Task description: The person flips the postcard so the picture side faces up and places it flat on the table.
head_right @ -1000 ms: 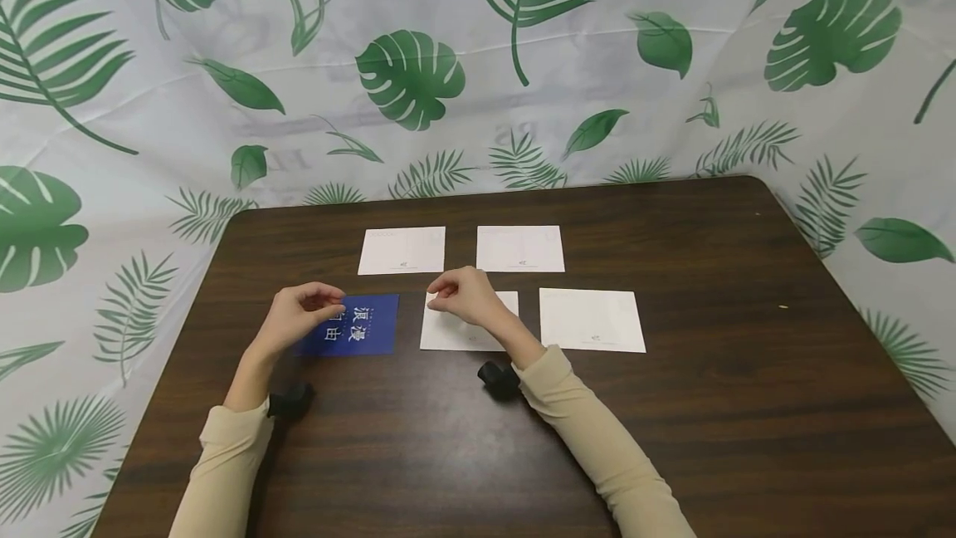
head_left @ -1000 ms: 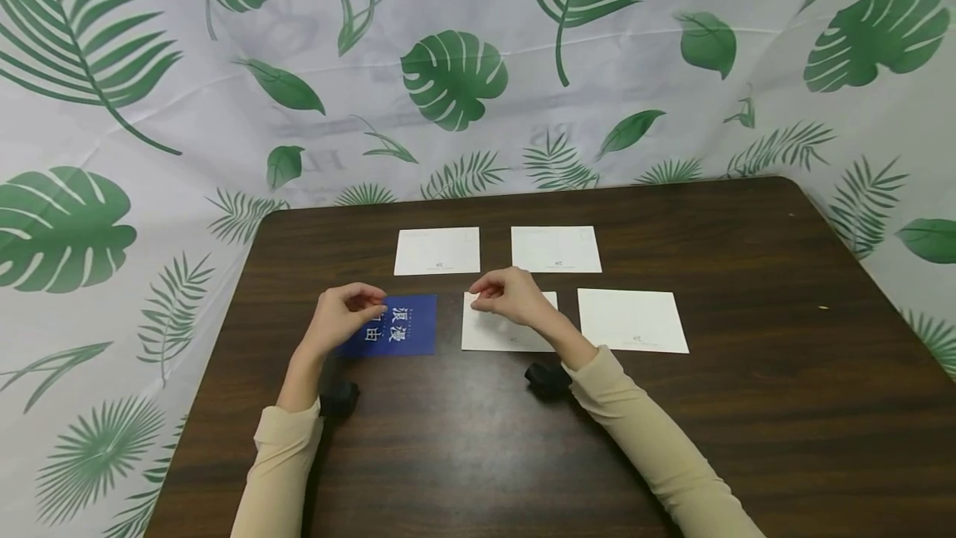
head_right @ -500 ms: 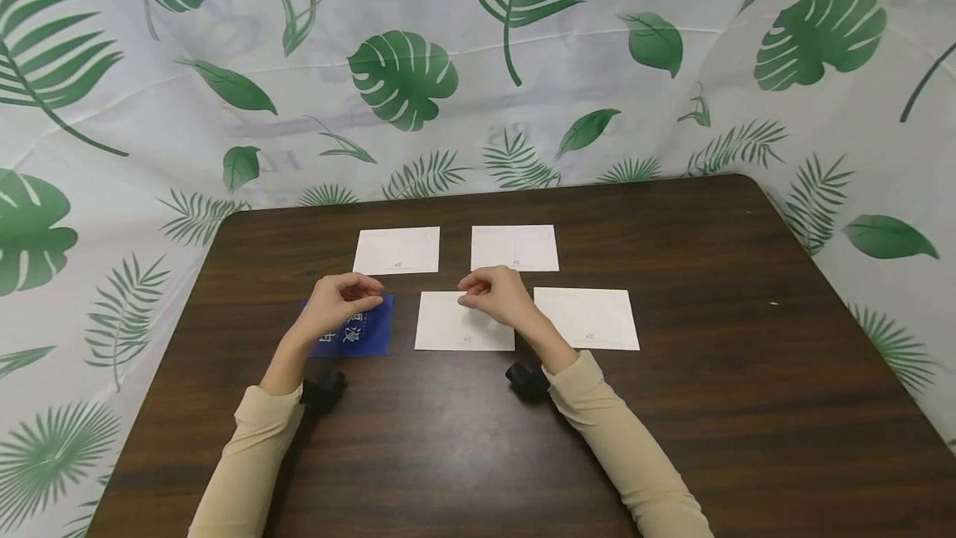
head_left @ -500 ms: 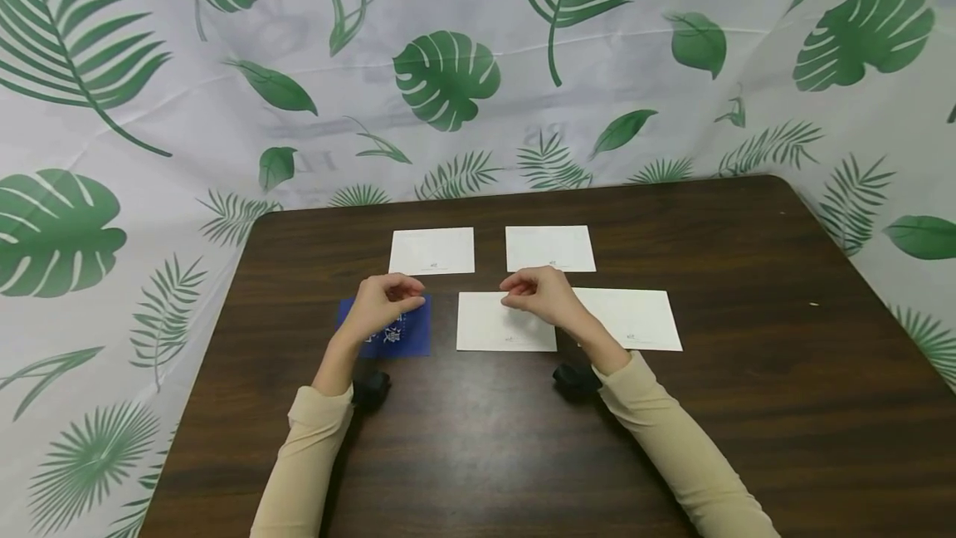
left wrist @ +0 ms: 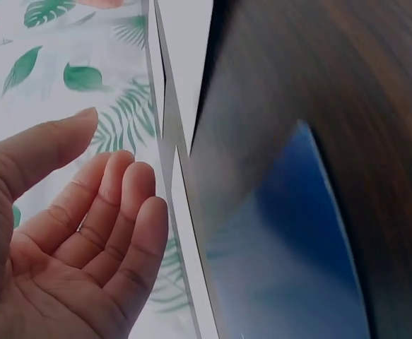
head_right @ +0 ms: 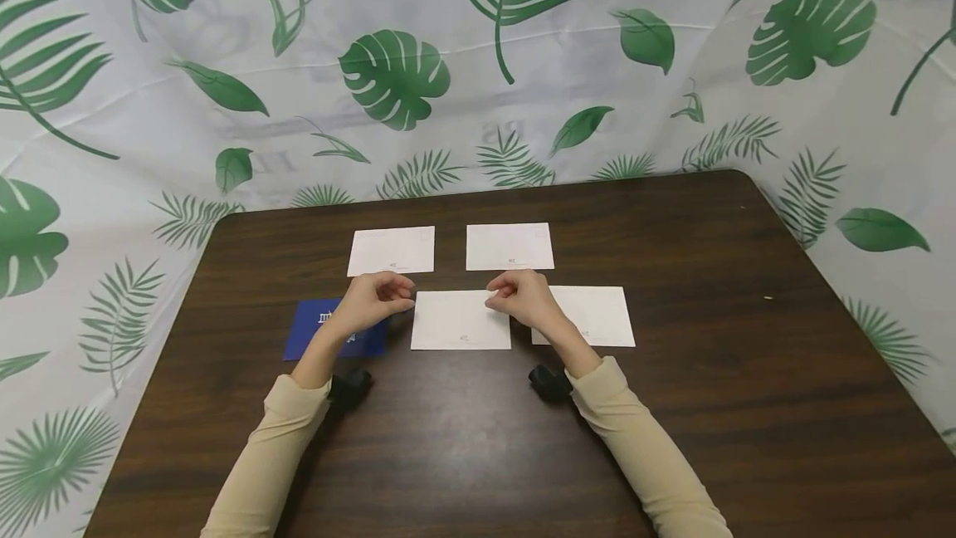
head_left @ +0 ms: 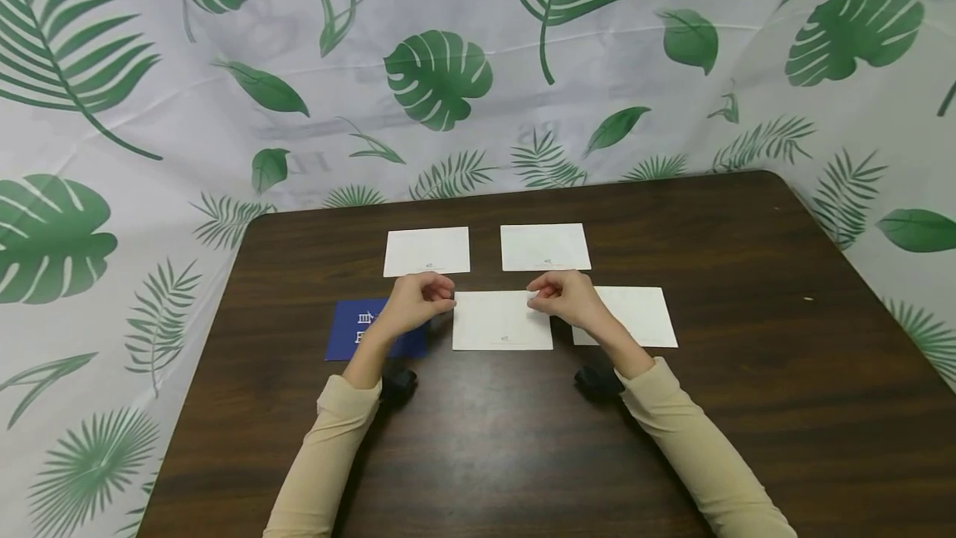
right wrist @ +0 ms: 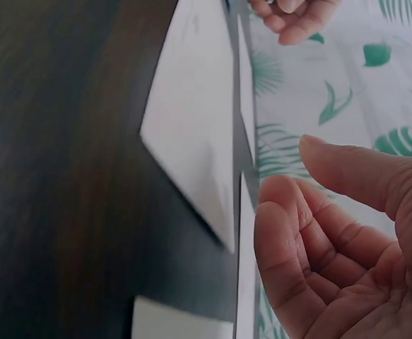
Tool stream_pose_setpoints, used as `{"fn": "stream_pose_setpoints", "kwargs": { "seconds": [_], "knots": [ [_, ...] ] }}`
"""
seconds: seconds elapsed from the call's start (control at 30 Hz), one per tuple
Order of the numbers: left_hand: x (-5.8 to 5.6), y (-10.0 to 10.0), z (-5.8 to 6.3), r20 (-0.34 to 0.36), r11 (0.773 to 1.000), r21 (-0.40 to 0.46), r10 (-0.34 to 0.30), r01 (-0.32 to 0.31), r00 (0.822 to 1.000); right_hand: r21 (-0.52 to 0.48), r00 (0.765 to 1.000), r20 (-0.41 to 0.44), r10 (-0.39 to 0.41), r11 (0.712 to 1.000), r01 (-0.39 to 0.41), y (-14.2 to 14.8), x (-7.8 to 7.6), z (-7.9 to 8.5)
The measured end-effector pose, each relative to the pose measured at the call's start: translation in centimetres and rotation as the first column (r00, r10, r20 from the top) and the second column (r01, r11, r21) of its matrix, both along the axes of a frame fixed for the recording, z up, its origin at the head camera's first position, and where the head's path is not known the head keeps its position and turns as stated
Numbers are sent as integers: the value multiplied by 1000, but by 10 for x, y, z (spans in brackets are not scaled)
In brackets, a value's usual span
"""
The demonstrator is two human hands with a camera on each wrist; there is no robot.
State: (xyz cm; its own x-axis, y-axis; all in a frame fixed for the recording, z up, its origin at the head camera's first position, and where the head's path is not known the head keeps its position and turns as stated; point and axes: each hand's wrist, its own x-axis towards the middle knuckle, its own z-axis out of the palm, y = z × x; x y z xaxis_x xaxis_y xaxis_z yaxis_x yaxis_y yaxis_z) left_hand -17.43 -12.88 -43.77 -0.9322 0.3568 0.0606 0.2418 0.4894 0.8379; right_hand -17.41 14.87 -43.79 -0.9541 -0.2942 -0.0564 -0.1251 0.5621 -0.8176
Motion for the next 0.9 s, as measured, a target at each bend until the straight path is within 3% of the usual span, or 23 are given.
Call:
{"fn": "stream_pose_setpoints", "kwargs": {
  "seconds": [0.43,0.73,0.9],
  "knots": [
    [0,15,-2,23,993,-107,43,-41,999,95,993,110,-30,995,20,15,-3,-5],
    [-3,18,-5,87,985,-175,24,-8,996,166,991,131,-20,986,-2,11,-5,-7],
    [-3,17,-6,74,977,-214,27,-11,997,190,988,150,-25,982,-4,7,-7,-6]
  ]
}}
